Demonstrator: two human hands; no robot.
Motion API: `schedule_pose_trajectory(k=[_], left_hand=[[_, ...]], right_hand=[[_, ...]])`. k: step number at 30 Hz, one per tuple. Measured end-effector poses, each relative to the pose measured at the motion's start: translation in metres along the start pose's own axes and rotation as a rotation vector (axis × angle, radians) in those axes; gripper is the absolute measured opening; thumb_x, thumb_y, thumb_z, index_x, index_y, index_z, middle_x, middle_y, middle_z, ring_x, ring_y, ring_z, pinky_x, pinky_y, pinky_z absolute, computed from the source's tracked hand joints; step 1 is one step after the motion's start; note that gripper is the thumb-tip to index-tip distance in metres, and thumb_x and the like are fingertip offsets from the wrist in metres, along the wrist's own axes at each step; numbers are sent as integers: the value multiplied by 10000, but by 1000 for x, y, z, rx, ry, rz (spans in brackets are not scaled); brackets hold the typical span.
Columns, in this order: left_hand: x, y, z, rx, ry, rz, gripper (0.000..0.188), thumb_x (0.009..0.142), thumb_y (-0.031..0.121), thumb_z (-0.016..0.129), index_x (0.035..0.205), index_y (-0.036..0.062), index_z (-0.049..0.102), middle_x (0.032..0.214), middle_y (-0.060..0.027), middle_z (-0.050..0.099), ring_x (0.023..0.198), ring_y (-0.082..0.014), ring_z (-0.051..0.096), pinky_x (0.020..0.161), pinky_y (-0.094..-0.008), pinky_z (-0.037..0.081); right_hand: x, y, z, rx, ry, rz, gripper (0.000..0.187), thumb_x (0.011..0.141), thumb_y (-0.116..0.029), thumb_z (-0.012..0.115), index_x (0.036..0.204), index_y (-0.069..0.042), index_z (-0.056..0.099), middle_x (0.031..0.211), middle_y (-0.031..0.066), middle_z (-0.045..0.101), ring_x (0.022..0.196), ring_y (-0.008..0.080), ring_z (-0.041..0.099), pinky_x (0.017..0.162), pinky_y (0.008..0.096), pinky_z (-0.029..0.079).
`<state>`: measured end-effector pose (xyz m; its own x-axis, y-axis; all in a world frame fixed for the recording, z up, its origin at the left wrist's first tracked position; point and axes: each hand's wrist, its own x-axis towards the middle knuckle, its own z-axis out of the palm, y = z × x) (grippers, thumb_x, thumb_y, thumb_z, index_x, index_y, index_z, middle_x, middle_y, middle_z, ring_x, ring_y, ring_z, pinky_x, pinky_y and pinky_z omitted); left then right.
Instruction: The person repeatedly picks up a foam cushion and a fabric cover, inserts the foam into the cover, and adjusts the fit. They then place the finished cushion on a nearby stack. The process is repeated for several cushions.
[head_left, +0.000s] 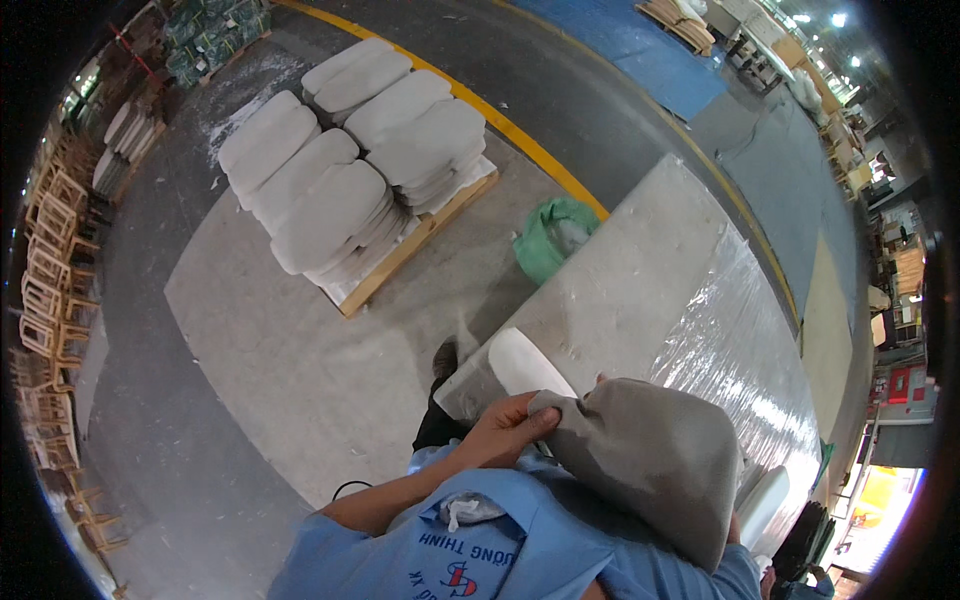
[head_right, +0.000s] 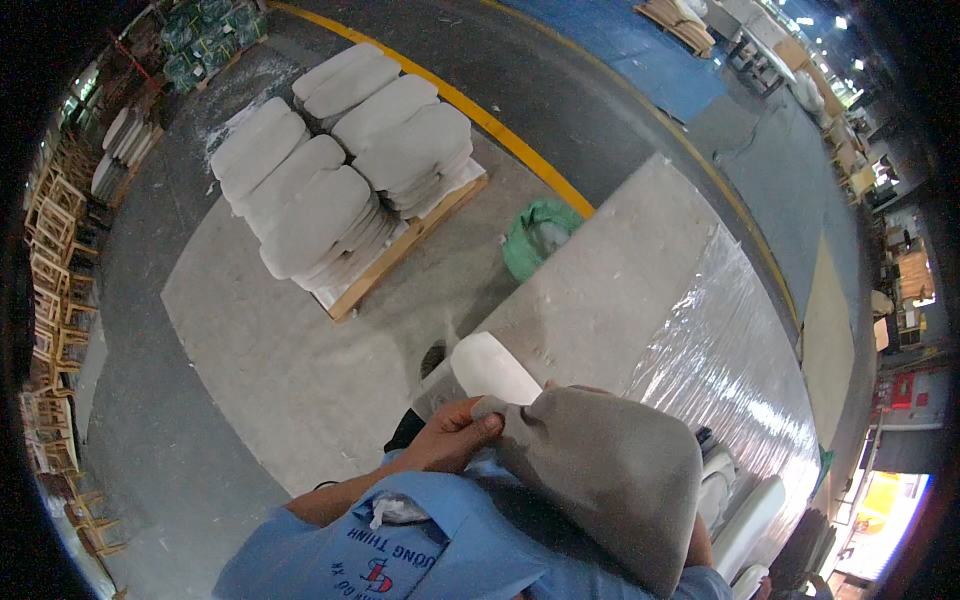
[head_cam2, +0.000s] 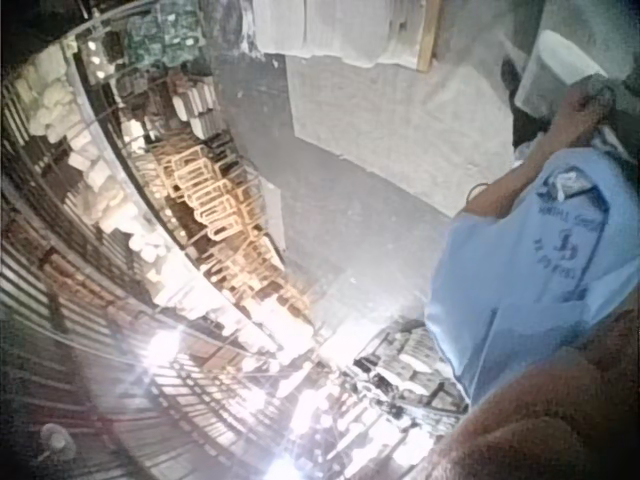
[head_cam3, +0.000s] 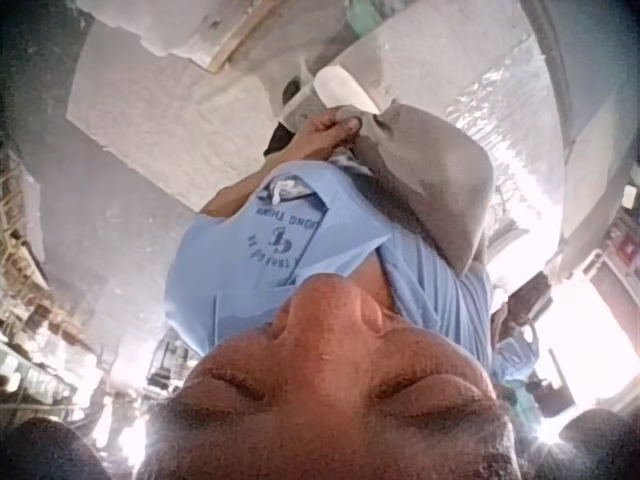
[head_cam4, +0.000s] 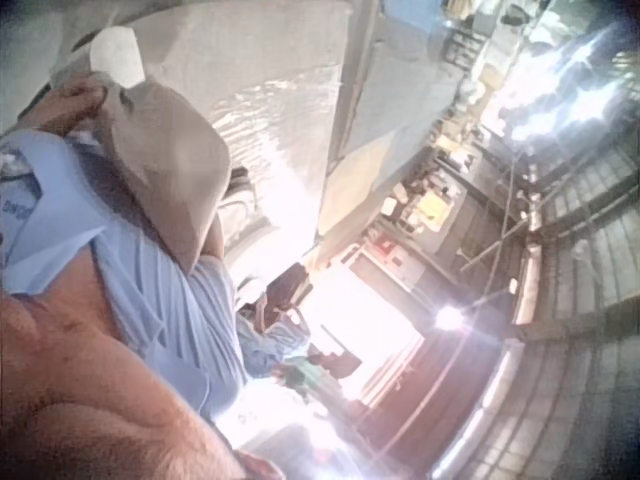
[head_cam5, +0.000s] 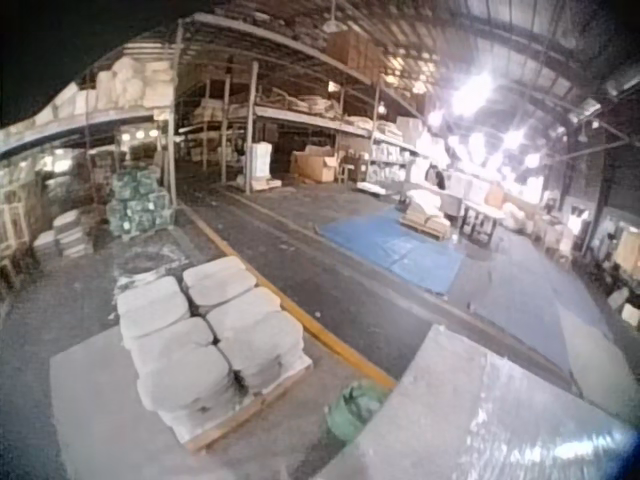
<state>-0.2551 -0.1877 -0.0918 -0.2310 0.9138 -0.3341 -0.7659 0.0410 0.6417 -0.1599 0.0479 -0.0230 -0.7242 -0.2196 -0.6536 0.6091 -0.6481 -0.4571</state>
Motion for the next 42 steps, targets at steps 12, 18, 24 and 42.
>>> schedule_pose_trajectory(k=[12,18,24,42], left_hand=[[4,-24,-15,-167,528,87,330,1109,290,573,1337,77,679,1167,-9,726,1057,-116,642,959,-295,512],[35,-42,-54,-220,731,228,288,1133,272,512,1276,89,682,1151,-25,706,1040,-123,628,937,-292,509],[90,-112,-126,-281,698,203,315,1115,285,537,1323,69,636,1249,-45,662,1150,-151,605,1019,-310,487],[121,16,-164,674,-148,-304,734,881,51,778,1544,72,463,1544,-115,522,1413,-239,478,1184,-421,385]], right_hand=[[68,-29,-5,-904,27,-238,277,947,-287,748,879,-110,546,817,-41,576,751,102,528,646,293,437],[146,-12,-1,-1318,179,-504,389,918,-342,777,866,-66,508,756,24,541,714,138,486,609,343,423],[206,-9,-21,-1410,169,-510,333,910,-286,749,877,-45,522,759,98,577,703,217,544,647,371,463],[-124,105,-66,-336,326,-704,1068,867,-607,800,1570,72,370,1572,206,465,1455,300,445,1215,429,318]])
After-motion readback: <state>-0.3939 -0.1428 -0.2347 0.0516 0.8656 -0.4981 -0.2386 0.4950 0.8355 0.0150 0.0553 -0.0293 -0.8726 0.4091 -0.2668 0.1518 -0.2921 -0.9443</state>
